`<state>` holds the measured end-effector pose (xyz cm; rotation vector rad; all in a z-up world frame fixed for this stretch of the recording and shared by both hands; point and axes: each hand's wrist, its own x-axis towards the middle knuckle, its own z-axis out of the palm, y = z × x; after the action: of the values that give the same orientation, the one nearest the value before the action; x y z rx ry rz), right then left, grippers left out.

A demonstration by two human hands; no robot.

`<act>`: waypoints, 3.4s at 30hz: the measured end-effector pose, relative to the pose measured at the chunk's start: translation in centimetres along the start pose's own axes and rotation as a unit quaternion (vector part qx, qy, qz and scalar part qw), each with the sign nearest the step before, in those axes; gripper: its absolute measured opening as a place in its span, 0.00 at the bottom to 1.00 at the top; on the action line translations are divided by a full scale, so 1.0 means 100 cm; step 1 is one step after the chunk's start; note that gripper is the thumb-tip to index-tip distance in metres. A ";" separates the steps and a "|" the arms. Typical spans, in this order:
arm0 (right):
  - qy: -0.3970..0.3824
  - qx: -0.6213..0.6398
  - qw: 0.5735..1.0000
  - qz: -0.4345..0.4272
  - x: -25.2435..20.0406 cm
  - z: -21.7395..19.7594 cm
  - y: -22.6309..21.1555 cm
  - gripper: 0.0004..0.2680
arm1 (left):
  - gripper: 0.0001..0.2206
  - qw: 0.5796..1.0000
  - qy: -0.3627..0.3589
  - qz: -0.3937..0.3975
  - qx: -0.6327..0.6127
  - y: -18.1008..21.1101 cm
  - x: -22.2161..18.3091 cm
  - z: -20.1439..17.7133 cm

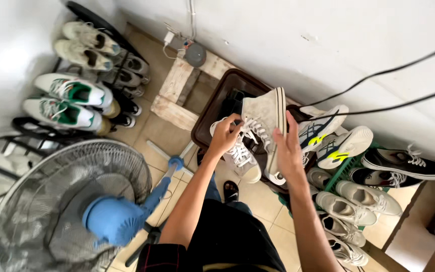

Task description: The person scrapes the sole of a white sneaker with a small tool, pours liquid from a bottle onto a cloth, wipes the shoe, and then places the pair of sneakers onto a tray on a shelf.

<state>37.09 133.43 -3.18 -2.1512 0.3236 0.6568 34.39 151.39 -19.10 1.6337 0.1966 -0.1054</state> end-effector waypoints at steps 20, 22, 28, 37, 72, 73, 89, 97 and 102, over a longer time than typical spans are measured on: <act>0.005 -0.333 0.939 0.089 0.122 0.129 -0.083 0.26 | 0.09 0.889 0.198 -0.092 -0.403 -0.122 0.095 0.052; -0.008 -0.356 0.930 0.088 0.133 0.130 -0.077 0.27 | 0.09 0.874 0.198 -0.093 -0.434 -0.121 0.096 0.056; -0.023 -0.325 0.941 0.089 0.110 0.103 -0.085 0.28 | 0.17 0.897 0.180 -0.106 -0.389 -0.141 0.084 0.050; 0.077 -0.186 0.978 0.056 0.094 0.128 -0.021 0.26 | 0.11 0.936 0.154 -0.102 -0.298 -0.146 0.070 0.036; 0.075 0.016 0.997 0.014 0.083 0.075 0.171 0.55 | 0.17 0.929 -0.125 -0.031 -0.348 -0.074 0.086 -0.044; 0.075 -0.005 0.996 -0.057 0.082 0.072 0.159 0.52 | 0.09 0.934 -0.108 -0.026 -0.338 -0.068 0.091 -0.049; 0.120 -0.113 0.965 -0.205 0.085 0.056 0.157 0.37 | 0.07 0.891 -0.369 -0.150 -0.217 -0.051 0.090 -0.046; 0.048 -0.062 0.996 -0.030 0.074 0.049 0.171 0.44 | 0.08 0.945 -0.112 -0.171 -0.257 -0.076 0.080 -0.054; 0.005 -0.064 0.997 0.036 0.072 0.049 0.170 0.44 | 0.05 0.971 0.035 -0.198 -0.131 -0.101 0.077 -0.078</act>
<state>33.84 126.94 -20.82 -2.2739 0.3761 0.7254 39.63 160.29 -29.82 1.3175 0.5681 -0.3128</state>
